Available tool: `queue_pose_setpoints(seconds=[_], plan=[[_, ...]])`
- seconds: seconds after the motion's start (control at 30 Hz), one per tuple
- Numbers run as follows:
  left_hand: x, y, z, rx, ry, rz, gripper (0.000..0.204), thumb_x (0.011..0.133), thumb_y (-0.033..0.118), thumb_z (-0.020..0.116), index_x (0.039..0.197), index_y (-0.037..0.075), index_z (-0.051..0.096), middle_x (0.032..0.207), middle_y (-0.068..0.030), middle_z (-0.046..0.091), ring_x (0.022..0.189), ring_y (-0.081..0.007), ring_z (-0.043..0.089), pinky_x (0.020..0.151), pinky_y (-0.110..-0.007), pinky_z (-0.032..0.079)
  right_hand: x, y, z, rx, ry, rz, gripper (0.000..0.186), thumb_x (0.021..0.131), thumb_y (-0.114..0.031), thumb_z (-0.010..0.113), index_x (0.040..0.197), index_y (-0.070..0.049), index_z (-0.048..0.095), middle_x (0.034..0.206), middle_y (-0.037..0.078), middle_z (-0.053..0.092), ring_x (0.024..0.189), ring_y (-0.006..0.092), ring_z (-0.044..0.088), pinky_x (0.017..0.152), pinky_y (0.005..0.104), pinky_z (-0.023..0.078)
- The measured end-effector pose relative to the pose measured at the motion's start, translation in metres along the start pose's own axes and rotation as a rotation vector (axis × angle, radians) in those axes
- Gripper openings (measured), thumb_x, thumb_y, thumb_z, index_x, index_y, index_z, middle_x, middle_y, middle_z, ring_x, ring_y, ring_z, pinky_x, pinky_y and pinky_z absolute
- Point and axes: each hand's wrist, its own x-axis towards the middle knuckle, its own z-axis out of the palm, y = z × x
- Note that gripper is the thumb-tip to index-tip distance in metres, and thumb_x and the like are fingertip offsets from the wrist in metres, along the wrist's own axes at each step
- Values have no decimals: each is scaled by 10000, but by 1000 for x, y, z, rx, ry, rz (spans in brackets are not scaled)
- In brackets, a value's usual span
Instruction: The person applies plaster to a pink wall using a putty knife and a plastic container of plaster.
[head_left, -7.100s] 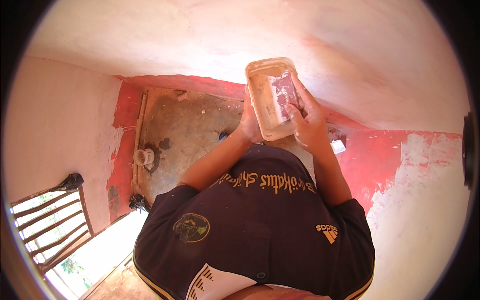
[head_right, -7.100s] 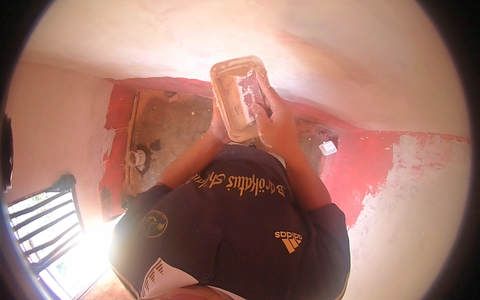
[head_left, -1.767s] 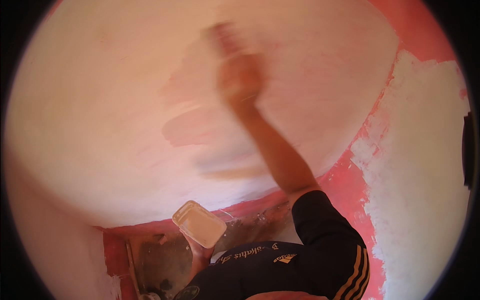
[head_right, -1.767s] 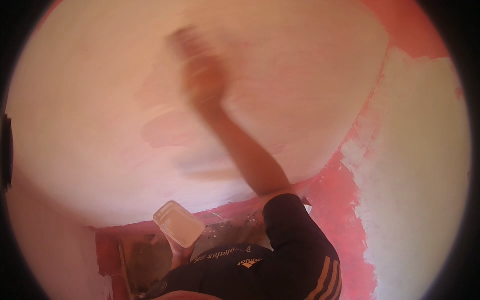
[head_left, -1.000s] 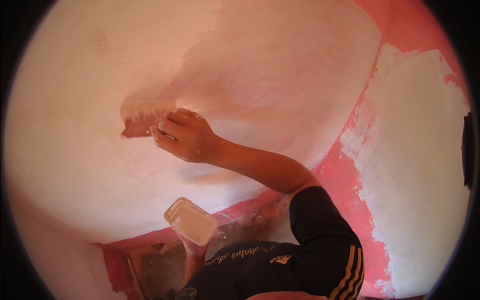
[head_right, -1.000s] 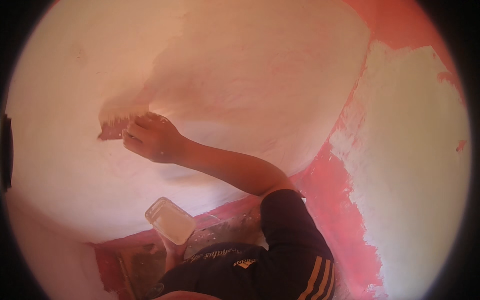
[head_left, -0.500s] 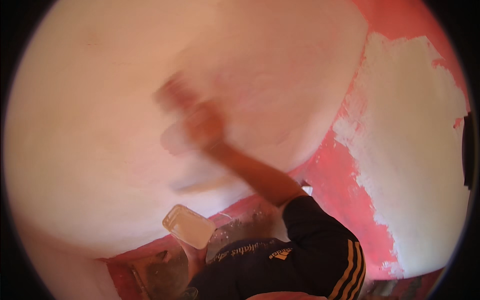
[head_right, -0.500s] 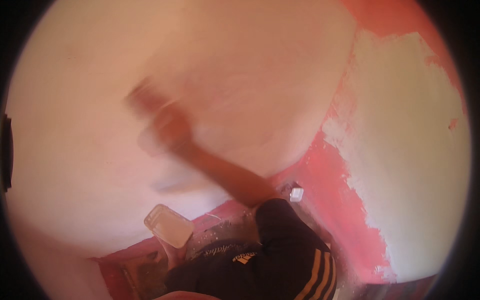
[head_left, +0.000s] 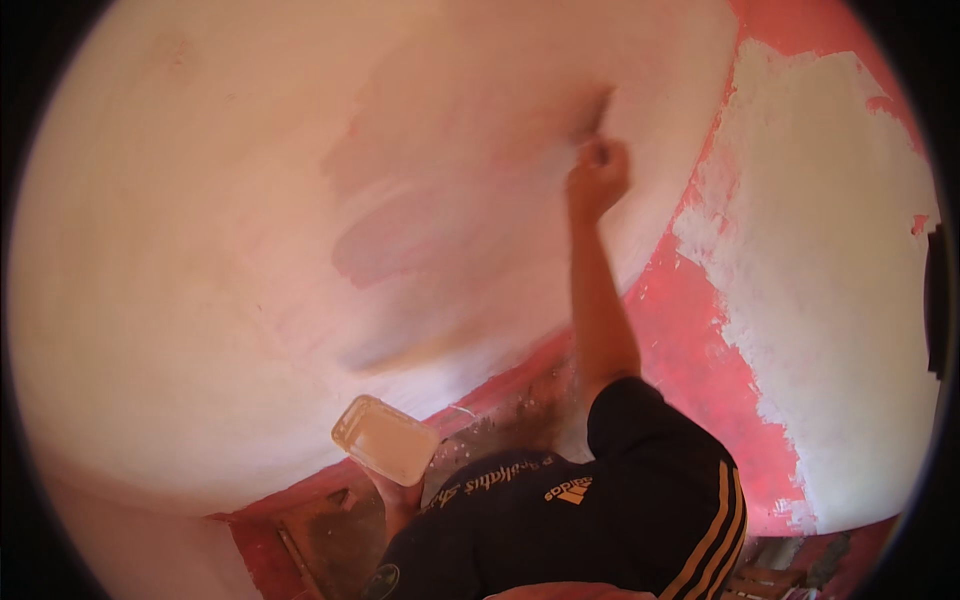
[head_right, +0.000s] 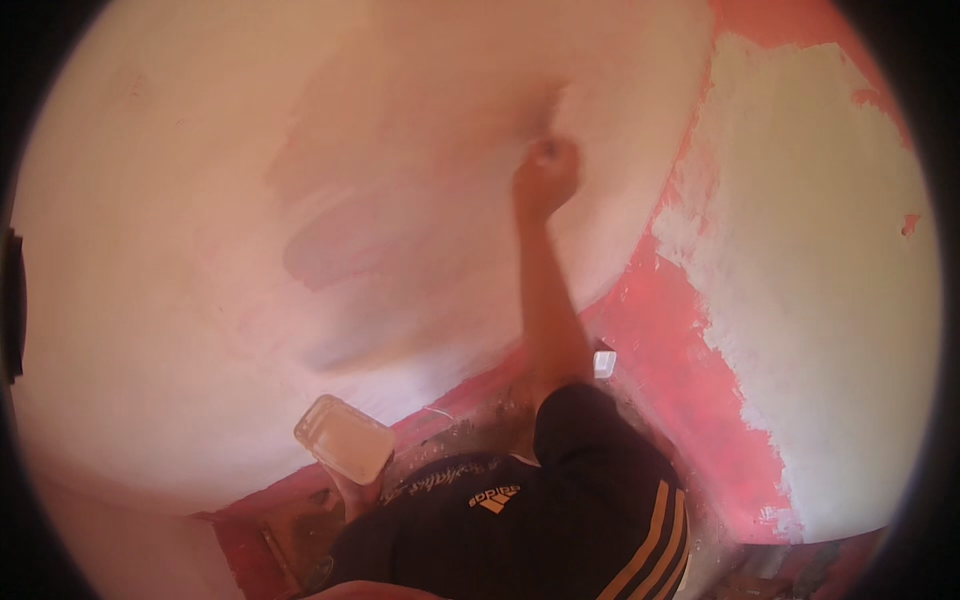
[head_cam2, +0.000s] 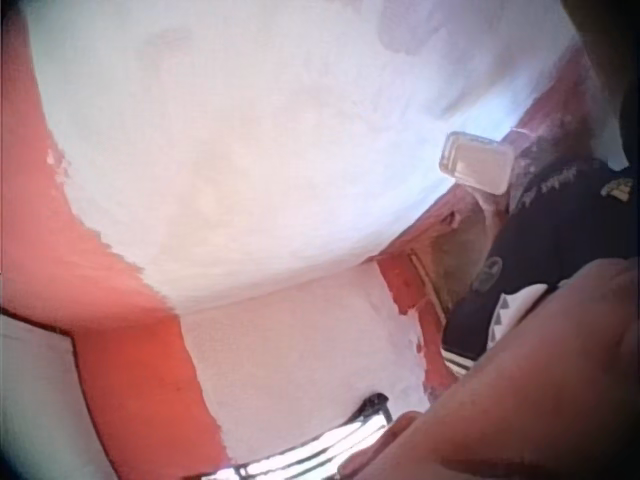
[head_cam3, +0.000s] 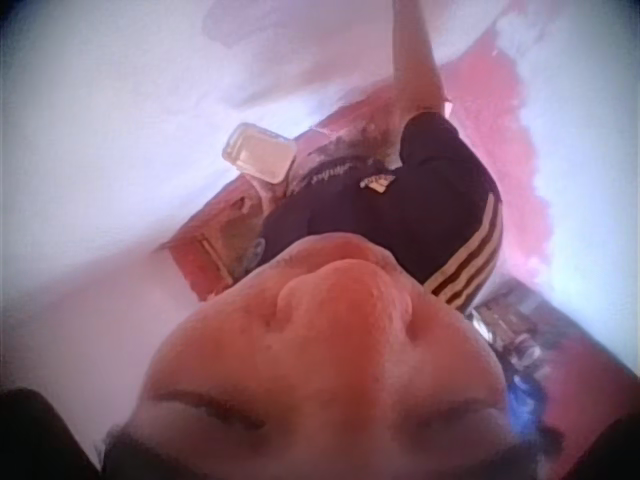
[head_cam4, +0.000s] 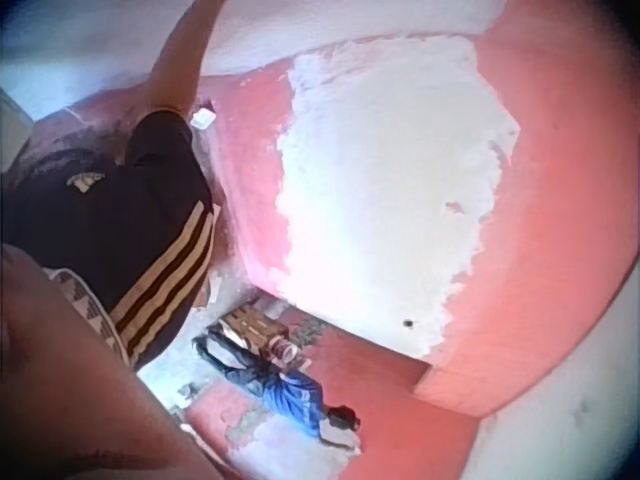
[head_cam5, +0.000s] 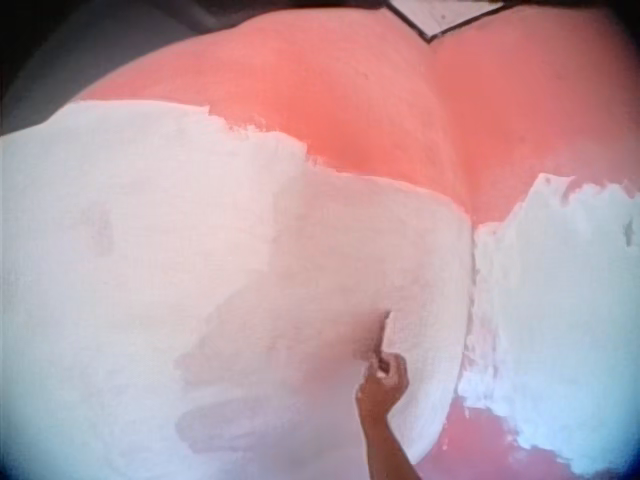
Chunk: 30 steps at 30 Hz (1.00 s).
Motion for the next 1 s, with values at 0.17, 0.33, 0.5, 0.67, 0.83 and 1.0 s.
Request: queue_pose_setpoints(seconds=[0.17,0.33,0.5,0.67,0.83,1.0], plan=[[20,7,-16,31,49,-3,402,1032,461,496,1249,123,507,1034,-88,599,857,-258,626,641,-396,533,-210,-155,-22,487,-505,-548,144,777,48,735,781,-26,611,823,126,646,792,304,678,680,418,574],[44,-3,-7,-236,222,-83,394,1030,446,510,1238,111,517,1028,-101,604,862,-256,627,616,-376,529,-189,-106,-45,519,-506,-538,142,836,55,699,796,-33,595,804,121,644,714,262,672,632,353,566],[58,-50,-4,-58,93,-16,443,1030,478,490,1273,108,512,1064,-101,603,851,-267,644,612,-408,544,-47,81,-43,227,-16,498,153,942,-71,666,830,-25,572,766,28,586,684,118,537,642,282,484],[65,-97,56,549,-72,198,367,1003,295,597,1298,99,496,1110,-97,599,946,-236,638,715,-384,567,-49,183,-18,26,-174,202,84,893,-85,671,873,-29,611,828,92,612,720,217,598,608,357,491],[72,-171,134,-180,97,-60,390,987,212,646,1321,88,489,1157,-86,592,1045,-201,607,863,-378,548,-140,94,-49,586,-568,-209,168,835,26,699,812,-32,543,881,177,624,822,367,629,706,436,520],[77,-272,177,135,89,77,611,1000,615,460,1377,135,481,1237,-44,585,1105,-225,600,878,-419,540,-49,205,-91,447,-677,96,125,848,66,670,890,-30,603,924,150,650,882,299,657,787,363,531]])
